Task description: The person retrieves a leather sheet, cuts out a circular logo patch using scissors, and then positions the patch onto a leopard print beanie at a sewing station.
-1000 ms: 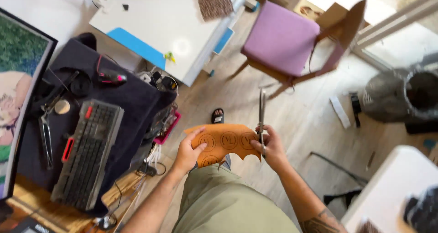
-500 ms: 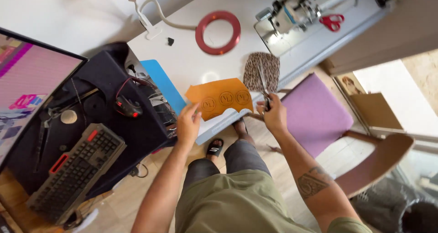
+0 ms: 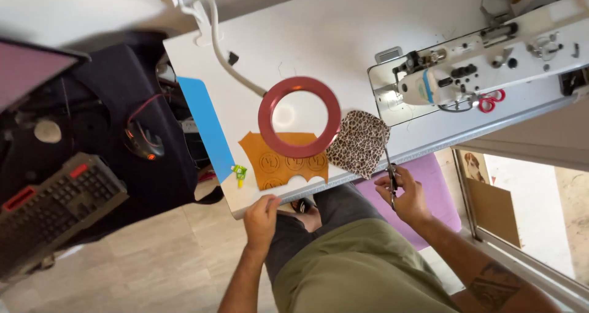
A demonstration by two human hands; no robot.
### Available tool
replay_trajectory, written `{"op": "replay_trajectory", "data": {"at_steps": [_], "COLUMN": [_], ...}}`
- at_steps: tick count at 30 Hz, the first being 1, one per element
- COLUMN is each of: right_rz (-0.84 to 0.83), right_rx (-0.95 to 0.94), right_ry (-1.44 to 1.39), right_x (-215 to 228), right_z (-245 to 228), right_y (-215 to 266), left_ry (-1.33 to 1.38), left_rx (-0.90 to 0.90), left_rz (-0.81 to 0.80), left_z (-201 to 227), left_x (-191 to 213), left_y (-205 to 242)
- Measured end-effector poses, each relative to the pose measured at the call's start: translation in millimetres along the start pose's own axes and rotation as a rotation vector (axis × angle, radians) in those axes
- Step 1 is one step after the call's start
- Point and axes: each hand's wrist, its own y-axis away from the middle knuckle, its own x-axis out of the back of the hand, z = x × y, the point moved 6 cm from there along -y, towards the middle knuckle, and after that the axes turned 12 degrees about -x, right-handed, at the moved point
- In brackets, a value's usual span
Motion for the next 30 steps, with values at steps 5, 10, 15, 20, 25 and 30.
{"op": "replay_trajectory", "data": {"at_steps": [5, 10, 15, 20, 25, 30], "right_rz": [-0.074, -0.153, -0.451, -0.517, -0.834, -0.937], "right_rx": [0.091, 0.35, 0.437, 0.464, 0.76, 0.7], "right_ry": [0.007, -0.107, -0.382, -0.273, -0.363, -0.497], "right_x": [-2, -15, -41, -20, -1, -26], "right_z": [-32, -35, 20, 107, 202, 187], "right_y": [-8, -9, -15, -40, -68, -28], "left_ry": [0.233, 1.024, 1.009, 1.018, 0.914, 1.094], "left_rx": [0.137, 0.525, 0.537, 0.369, 0.066, -0.107], "left_rz": [0.138, 0.465, 0.525, 0.647, 0.931, 1.198], "left_z": [40, 51, 49, 32, 39, 102], "left_x": [-59, -129, -147, -174, -174, -218], "left_y": [-1, 2, -20, -17, 2, 63]}}
